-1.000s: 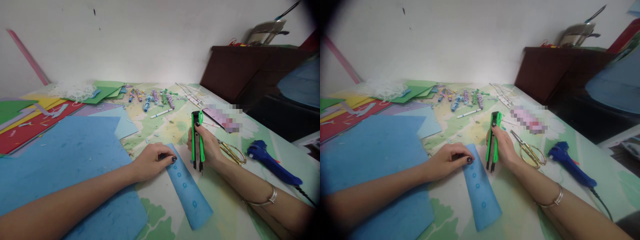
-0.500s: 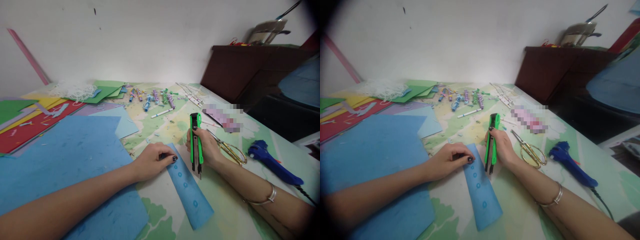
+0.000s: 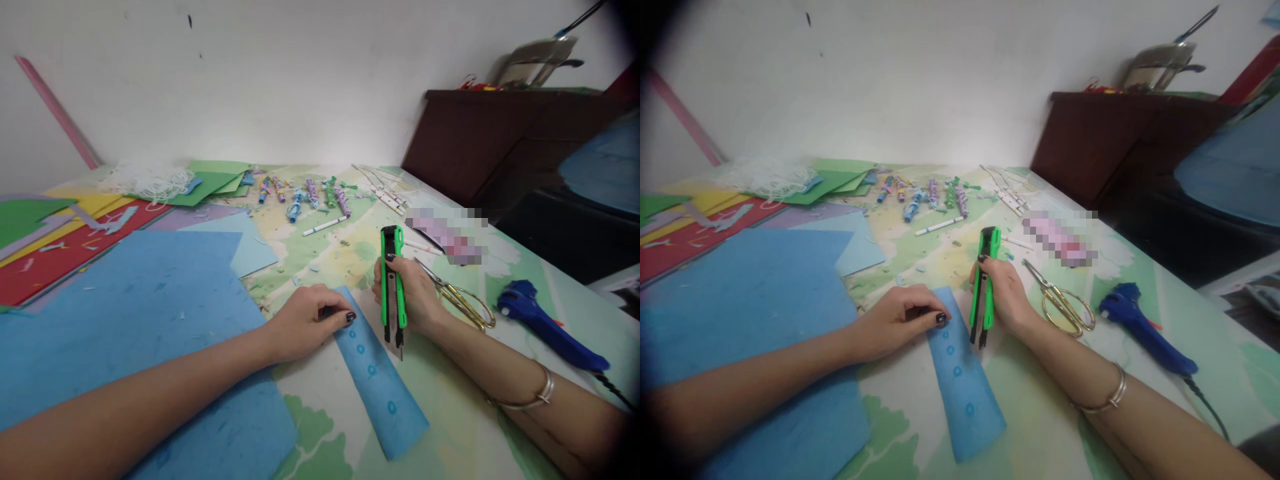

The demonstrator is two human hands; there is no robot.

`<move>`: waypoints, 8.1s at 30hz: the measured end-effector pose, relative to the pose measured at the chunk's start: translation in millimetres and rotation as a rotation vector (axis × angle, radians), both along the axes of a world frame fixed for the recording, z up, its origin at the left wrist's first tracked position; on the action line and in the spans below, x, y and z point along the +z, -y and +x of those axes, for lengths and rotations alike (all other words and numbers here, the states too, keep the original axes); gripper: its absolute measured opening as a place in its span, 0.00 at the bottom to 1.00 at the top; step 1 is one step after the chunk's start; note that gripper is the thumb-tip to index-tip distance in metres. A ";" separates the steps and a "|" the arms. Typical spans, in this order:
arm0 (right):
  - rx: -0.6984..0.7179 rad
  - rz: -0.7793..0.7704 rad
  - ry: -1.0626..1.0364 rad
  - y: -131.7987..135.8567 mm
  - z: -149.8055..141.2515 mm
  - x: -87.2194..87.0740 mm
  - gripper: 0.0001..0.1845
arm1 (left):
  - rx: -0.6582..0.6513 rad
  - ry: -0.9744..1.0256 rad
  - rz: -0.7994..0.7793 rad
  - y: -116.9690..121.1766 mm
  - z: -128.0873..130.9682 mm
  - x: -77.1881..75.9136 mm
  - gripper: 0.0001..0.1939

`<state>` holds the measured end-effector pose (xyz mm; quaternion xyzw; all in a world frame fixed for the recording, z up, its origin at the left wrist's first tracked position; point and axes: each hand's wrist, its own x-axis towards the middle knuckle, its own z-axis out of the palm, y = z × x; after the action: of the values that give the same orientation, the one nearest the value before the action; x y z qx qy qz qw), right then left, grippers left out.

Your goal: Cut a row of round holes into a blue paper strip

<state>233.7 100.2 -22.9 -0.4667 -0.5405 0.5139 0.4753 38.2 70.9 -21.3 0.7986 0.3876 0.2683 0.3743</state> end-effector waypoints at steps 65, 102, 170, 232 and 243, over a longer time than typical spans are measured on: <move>0.151 -0.082 0.177 22.5 -4.4 18.0 0.11 | -0.105 -0.517 1.158 67.9 17.0 -19.3 0.16; 0.381 0.044 0.478 12.2 -10.8 3.7 0.07 | 0.090 -0.581 1.092 73.4 19.2 -25.7 0.20; 0.371 0.090 0.730 17.3 -20.4 20.6 0.08 | 0.070 -0.581 1.165 69.3 18.6 -14.7 0.20; 0.536 0.169 0.650 23.7 -18.7 35.5 0.09 | -0.039 -0.824 1.230 68.4 35.9 3.1 0.15; 0.577 0.107 0.609 2.1 -6.3 17.7 0.08 | 0.145 -0.829 1.187 66.6 70.5 -3.2 0.14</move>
<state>227.4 98.1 -5.2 -0.4017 -0.7906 0.4357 0.1540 108.7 4.3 -24.5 0.8754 0.3388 0.1330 -0.3182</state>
